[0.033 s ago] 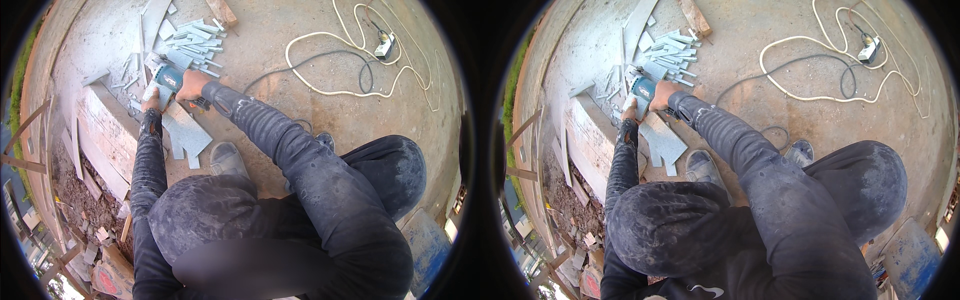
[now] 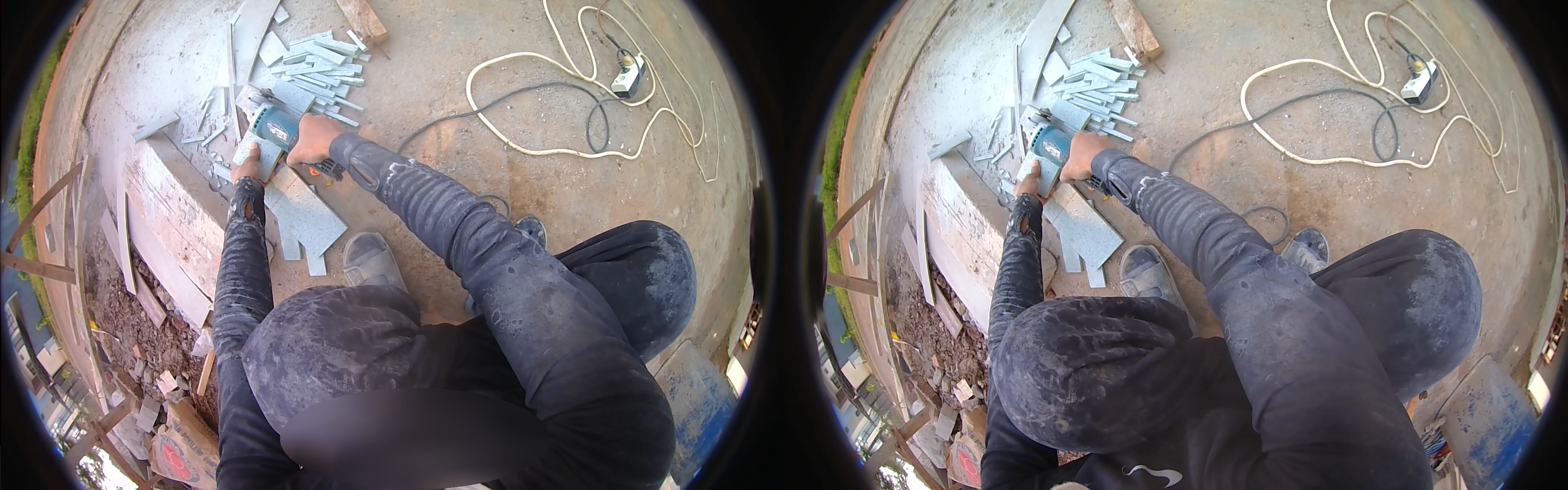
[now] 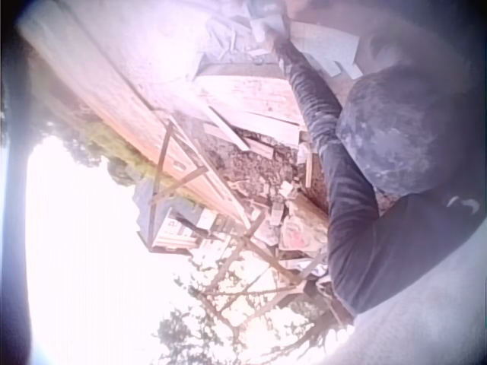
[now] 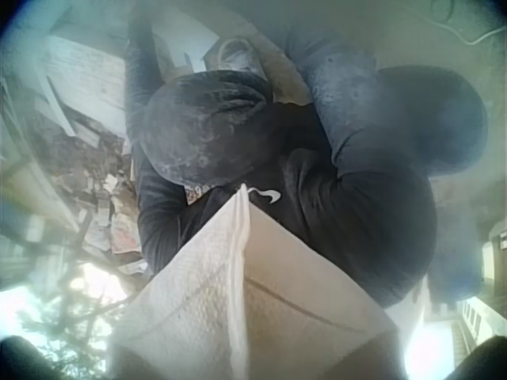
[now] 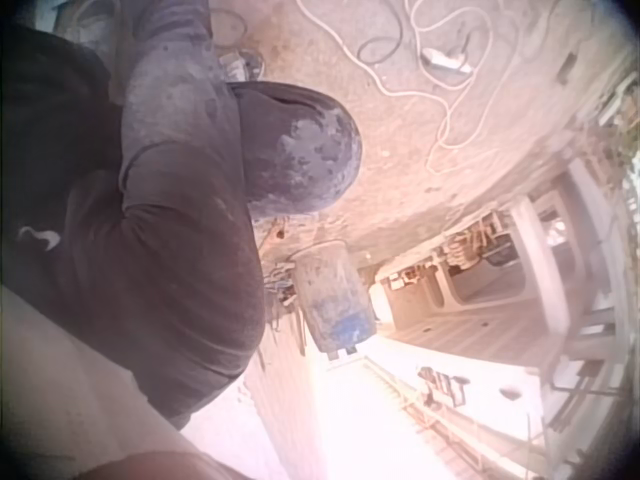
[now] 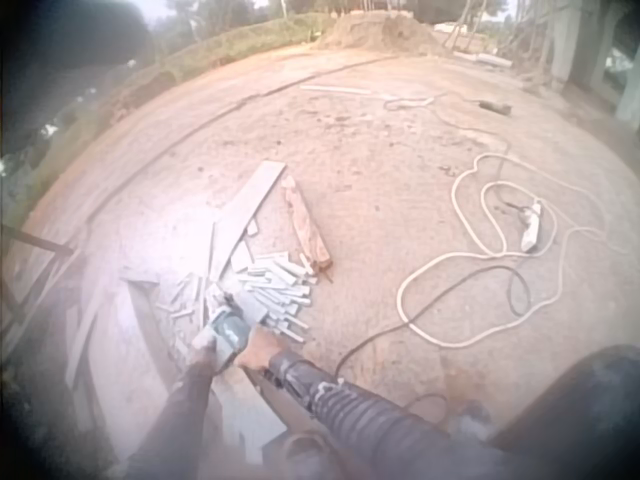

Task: The person uses an angle grinder to cut and shape small rectangular tiles while working on a dirt floor.

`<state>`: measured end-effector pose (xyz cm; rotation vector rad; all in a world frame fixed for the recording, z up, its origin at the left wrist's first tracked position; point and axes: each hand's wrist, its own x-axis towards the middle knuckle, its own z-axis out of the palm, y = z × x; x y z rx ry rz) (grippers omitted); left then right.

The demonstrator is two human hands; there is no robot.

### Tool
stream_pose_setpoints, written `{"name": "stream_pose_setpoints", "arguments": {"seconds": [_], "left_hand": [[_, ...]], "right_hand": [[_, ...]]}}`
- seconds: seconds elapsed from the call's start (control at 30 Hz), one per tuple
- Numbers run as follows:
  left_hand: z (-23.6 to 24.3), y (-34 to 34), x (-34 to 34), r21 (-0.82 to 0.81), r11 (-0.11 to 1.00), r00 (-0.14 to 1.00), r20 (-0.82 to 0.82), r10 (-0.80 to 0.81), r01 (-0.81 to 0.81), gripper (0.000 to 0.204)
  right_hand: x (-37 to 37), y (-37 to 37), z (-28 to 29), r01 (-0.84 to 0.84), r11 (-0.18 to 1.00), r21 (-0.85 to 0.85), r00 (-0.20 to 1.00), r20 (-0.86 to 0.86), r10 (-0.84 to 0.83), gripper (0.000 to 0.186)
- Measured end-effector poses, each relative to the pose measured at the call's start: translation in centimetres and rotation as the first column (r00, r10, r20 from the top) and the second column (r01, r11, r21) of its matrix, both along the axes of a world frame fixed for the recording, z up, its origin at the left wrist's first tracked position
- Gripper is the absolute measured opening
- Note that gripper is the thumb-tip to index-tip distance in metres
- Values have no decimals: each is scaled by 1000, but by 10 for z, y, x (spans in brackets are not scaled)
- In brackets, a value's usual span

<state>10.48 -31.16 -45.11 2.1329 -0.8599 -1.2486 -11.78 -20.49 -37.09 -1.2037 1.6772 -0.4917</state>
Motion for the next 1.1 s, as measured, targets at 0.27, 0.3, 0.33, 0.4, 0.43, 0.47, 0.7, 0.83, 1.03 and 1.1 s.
{"name": "stream_pose_setpoints", "arguments": {"seconds": [0.27, 0.3, 0.33, 0.4, 0.43, 0.47, 0.7, 0.83, 1.03, 1.1], "left_hand": [[-12, 0, 3, -31, 1000, 999, -36, -1, 0, 69], [-13, -1, 5, -41, 999, 999, -51, -12, 10, 69], [-14, -3, 6, -33, 999, 999, -40, -7, 6, 69], [-15, -5, 8, -16, 1000, 1000, -18, 3, -3, 69], [-15, -5, 8, -13, 1000, 1000, -9, 8, -8, 69], [-14, -5, 8, -9, 1000, 1000, 1, 14, -14, 68], [-3, -1, -2, 26, 1000, 1000, -11, 14, -13, 55], [-2, 0, -4, 46, 999, 999, 37, 8, -10, 55], [-8, -6, 4, 60, 998, 1000, 1, 3, -3, 53], [-11, -7, 6, 52, 999, 1000, -4, 13, -13, 52]], "right_hand": [[-3, 1, 2, 0, 1000, 20, 1000, 17, 0, 50], [-3, 1, 2, 2, 1000, 17, 1000, 18, -2, 50], [-2, 1, 2, 8, 1000, 12, 1000, 13, -8, 50], [-1, 1, 2, 19, 1000, 2, 1000, 3, -19, 50], [-1, 2, 2, 17, 1000, 0, 1000, 5, -17, 50], [-1, 2, 2, 15, 1000, -2, 1000, 7, -15, 50], [-3, 5, 1, -14, 1000, 1, 1000, 9, 14, 51], [-3, 7, -1, -24, 1000, 8, 1000, -19, 24, 54], [-3, 9, -1, -30, 999, 18, 999, -17, 30, 57], [-4, 9, 1, -32, 999, 21, 999, -26, 33, 58]]}}
